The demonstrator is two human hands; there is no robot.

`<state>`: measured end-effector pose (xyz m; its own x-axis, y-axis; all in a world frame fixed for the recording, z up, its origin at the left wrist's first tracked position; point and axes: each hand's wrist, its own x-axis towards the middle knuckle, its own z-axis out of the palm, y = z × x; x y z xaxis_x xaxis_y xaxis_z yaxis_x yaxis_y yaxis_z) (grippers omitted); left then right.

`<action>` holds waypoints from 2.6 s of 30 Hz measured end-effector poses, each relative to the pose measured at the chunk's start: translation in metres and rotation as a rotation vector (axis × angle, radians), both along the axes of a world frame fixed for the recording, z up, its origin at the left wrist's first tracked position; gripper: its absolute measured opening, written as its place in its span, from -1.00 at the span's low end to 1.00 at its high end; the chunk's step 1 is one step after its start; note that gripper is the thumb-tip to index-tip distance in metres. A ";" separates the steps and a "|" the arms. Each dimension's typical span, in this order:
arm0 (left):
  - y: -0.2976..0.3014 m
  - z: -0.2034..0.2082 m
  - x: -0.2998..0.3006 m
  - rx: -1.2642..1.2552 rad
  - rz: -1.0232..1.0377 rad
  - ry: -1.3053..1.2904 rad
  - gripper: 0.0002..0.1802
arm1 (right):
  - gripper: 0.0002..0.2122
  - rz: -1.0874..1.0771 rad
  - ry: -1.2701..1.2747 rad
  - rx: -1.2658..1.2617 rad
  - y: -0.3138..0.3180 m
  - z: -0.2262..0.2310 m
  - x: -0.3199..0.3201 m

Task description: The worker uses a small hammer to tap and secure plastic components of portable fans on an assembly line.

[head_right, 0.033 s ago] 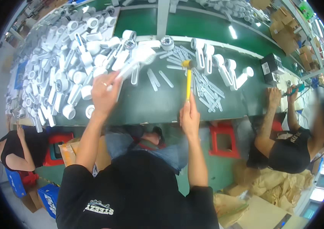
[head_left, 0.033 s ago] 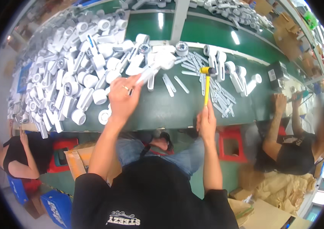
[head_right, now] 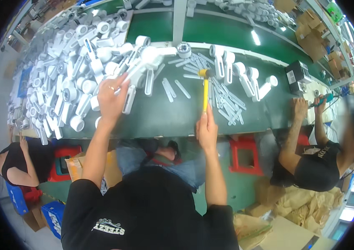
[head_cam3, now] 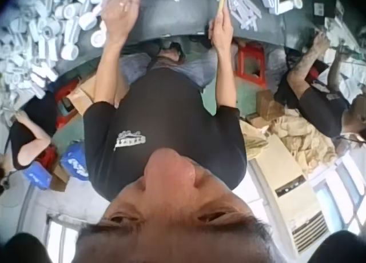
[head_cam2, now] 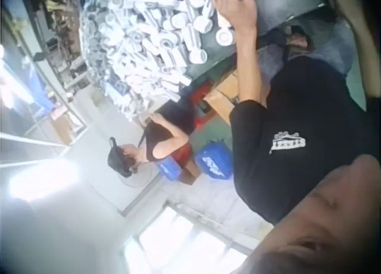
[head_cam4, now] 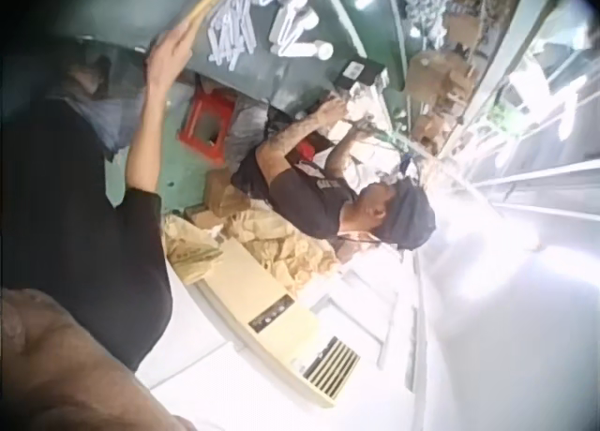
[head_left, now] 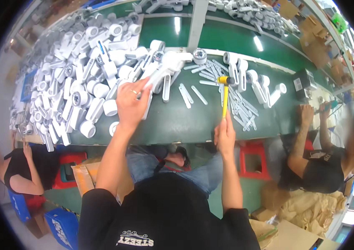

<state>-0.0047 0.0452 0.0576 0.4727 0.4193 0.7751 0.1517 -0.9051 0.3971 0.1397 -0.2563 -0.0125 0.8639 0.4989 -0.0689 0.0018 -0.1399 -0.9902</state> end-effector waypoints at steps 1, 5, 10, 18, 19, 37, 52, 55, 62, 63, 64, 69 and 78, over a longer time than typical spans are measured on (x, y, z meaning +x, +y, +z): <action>0.021 -0.005 0.006 -0.007 0.030 0.016 -0.69 | -0.47 0.003 -0.005 0.016 0.000 -0.007 0.002; 0.076 -0.022 0.012 -0.121 0.176 0.101 -0.70 | -0.47 0.030 0.059 0.099 0.008 -0.013 -0.001; 0.114 -0.040 0.001 -0.172 0.039 0.210 -0.66 | -0.51 -0.007 0.130 0.172 0.008 -0.017 -0.001; 0.124 -0.037 0.005 0.140 0.057 0.406 -0.66 | -0.42 -0.070 0.104 0.052 0.000 -0.012 0.004; 0.119 -0.030 0.003 0.126 0.070 0.448 -0.68 | -0.37 -0.107 0.087 -0.079 -0.003 -0.008 0.011; 0.016 -0.041 -0.044 0.008 0.021 0.274 -0.60 | -0.65 -0.279 -0.568 -1.029 -0.042 0.041 0.228; -0.106 -0.073 -0.052 -0.213 -0.202 0.245 -0.06 | -0.71 0.297 -0.686 -0.672 -0.001 0.015 0.008; -0.087 -0.067 -0.042 -0.157 -0.247 0.419 -0.06 | -0.66 0.364 -0.636 -0.584 0.024 0.023 -0.012; -0.063 -0.036 -0.029 -0.164 -0.290 0.504 -0.18 | -0.58 0.020 -0.060 -0.376 -0.012 0.033 0.010; -0.056 -0.029 -0.019 -0.122 -0.284 0.446 -0.28 | -0.61 -0.056 -0.010 -0.287 -0.013 0.024 0.014; -0.047 -0.026 -0.002 -0.093 -0.328 0.427 -0.35 | -0.66 -0.128 0.058 -0.192 -0.012 0.017 0.018; -0.026 -0.021 0.114 -0.087 -0.442 0.467 -0.67 | -0.69 -0.275 0.058 -0.051 -0.016 -0.015 0.041; -0.025 -0.077 0.213 -0.165 -0.414 0.754 -0.83 | -0.71 -0.344 0.116 0.019 -0.009 -0.014 0.032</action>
